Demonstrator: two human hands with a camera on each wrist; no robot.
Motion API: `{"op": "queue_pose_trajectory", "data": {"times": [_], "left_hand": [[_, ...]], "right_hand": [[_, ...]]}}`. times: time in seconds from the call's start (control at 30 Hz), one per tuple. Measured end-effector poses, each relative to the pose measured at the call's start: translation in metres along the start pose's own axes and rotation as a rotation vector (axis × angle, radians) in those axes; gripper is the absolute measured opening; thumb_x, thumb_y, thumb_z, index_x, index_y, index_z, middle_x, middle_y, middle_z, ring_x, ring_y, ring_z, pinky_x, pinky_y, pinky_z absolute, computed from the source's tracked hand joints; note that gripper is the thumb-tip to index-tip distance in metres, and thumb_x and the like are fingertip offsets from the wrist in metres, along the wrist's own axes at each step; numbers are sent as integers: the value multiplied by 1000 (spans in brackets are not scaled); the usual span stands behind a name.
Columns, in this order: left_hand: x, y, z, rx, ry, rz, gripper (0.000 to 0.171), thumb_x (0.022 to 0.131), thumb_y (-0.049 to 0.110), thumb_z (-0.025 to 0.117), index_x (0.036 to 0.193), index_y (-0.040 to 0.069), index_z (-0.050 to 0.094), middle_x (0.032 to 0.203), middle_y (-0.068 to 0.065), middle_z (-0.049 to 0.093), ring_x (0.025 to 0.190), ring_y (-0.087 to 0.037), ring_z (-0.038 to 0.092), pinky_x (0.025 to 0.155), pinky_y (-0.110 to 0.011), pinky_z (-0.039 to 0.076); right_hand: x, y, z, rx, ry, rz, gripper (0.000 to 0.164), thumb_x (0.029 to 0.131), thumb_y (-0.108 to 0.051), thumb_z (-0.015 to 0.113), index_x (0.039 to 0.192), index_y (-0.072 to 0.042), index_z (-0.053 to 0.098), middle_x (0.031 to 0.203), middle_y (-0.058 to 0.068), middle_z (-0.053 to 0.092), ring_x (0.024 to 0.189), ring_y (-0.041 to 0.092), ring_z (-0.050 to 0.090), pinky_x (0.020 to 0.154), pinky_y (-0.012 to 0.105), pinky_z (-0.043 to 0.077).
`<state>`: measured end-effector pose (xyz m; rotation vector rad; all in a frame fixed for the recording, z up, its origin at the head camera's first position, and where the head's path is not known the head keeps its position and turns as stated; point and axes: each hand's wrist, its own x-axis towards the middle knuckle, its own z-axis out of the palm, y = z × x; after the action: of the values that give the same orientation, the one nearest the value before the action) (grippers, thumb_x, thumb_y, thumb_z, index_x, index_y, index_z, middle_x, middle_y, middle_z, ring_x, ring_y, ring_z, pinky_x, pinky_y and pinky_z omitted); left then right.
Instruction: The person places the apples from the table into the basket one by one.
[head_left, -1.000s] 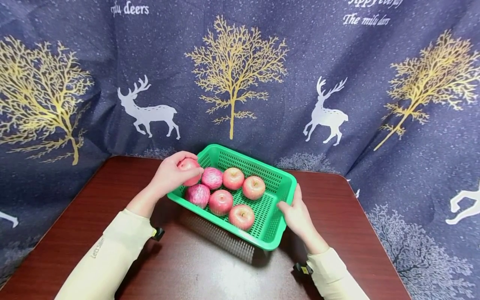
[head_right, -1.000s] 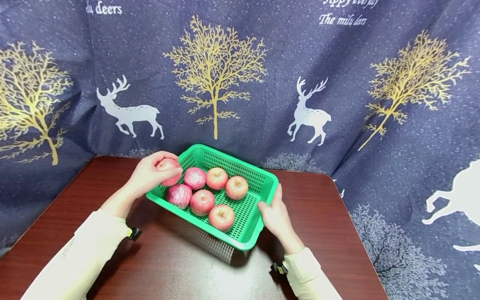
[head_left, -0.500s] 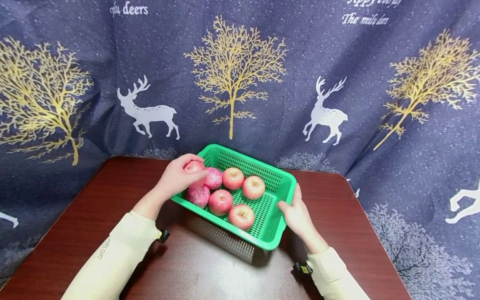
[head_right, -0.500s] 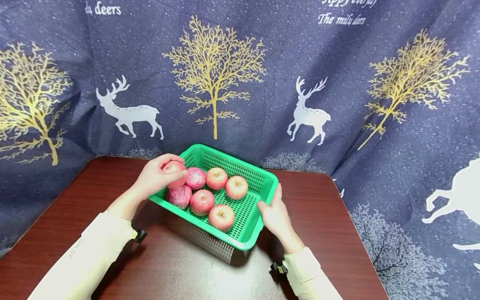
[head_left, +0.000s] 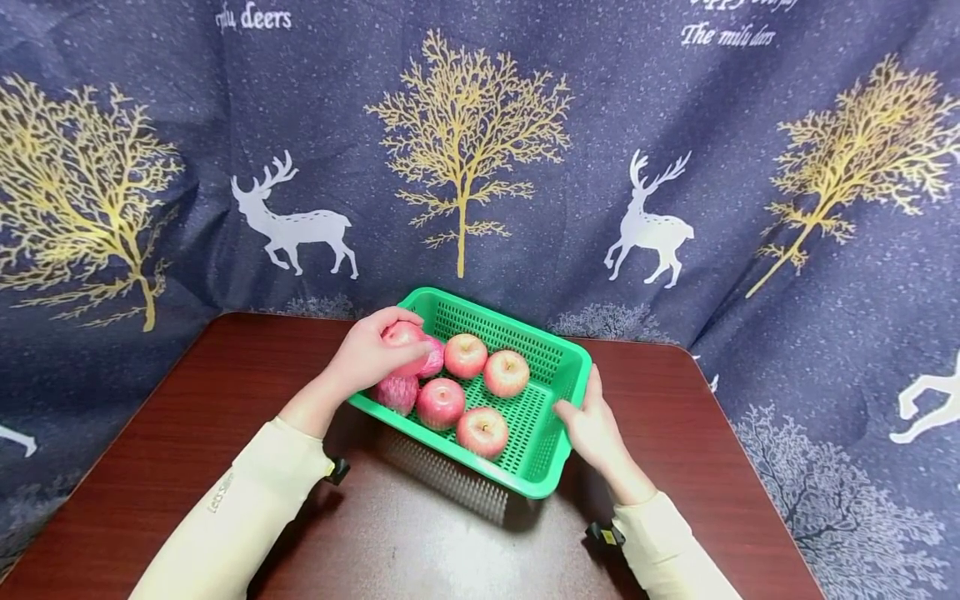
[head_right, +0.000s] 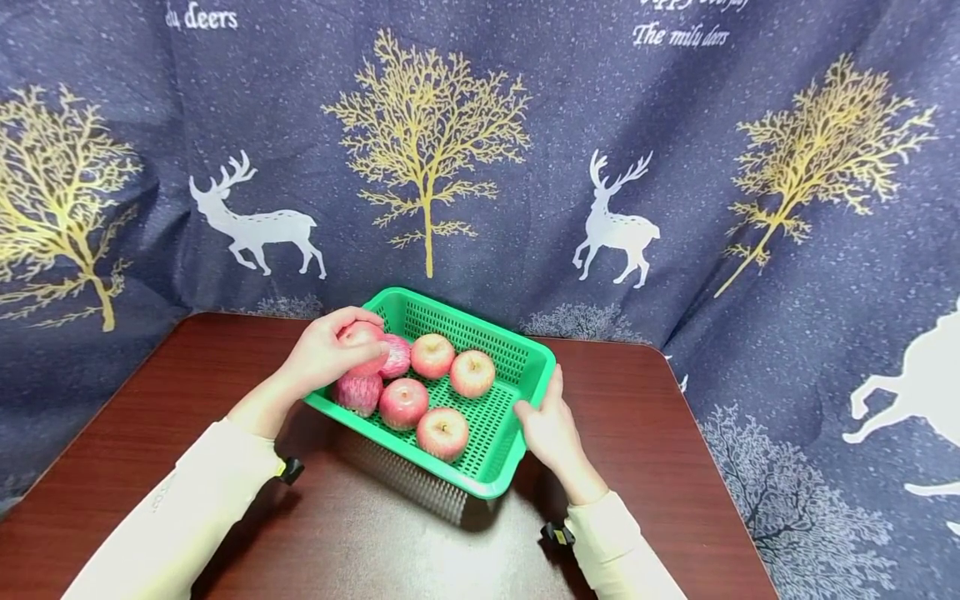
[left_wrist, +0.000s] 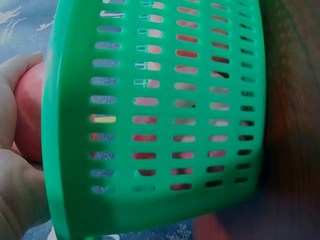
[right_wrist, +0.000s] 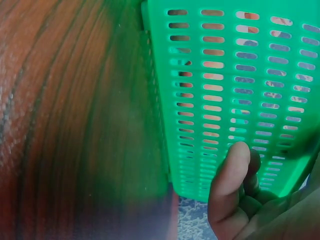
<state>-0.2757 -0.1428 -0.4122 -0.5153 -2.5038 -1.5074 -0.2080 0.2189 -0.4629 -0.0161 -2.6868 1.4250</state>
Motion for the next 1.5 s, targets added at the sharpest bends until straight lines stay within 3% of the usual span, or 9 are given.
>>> {"op": "queue_pose_trajectory", "data": {"times": [0.2,0.43,0.67,1.3,1.5], "left_hand": [[1,7,5,-38,-19,4,44,76,49,81,112,31,64,104,3,65,85,-15,63,74,-37,53],[4,14,16,-44,-29,1,45,74,57,80,111,37,63,103,8,65,87,-12,64,76,-36,53],[8,23,25,-92,-49,30,40,77,48,81,111,34,63,103,8,65,87,-12,64,77,-36,53],[10,36,51,-90,-97,4,39,77,44,82,110,34,64,104,8,65,90,-12,62,80,-36,51],[12,41,55,-68,-122,9,42,76,48,81,111,35,63,104,9,65,88,-11,63,78,-37,51]], "right_hand": [[0,-1,0,-27,6,9,95,88,-21,59,157,-16,-6,133,24,52,105,28,59,83,42,50],[-1,-1,0,-27,3,18,94,88,-21,59,158,-16,-5,131,23,53,106,28,59,83,42,51],[-1,-2,0,-19,-7,20,95,88,-22,58,157,-17,-8,133,24,51,106,28,59,83,42,51],[-1,0,0,-40,-6,25,95,88,-22,58,157,-17,-8,130,22,53,106,27,59,83,41,50],[-2,-2,0,-10,-11,18,95,88,-20,58,157,-19,-6,124,21,57,99,26,62,77,39,52]]}}
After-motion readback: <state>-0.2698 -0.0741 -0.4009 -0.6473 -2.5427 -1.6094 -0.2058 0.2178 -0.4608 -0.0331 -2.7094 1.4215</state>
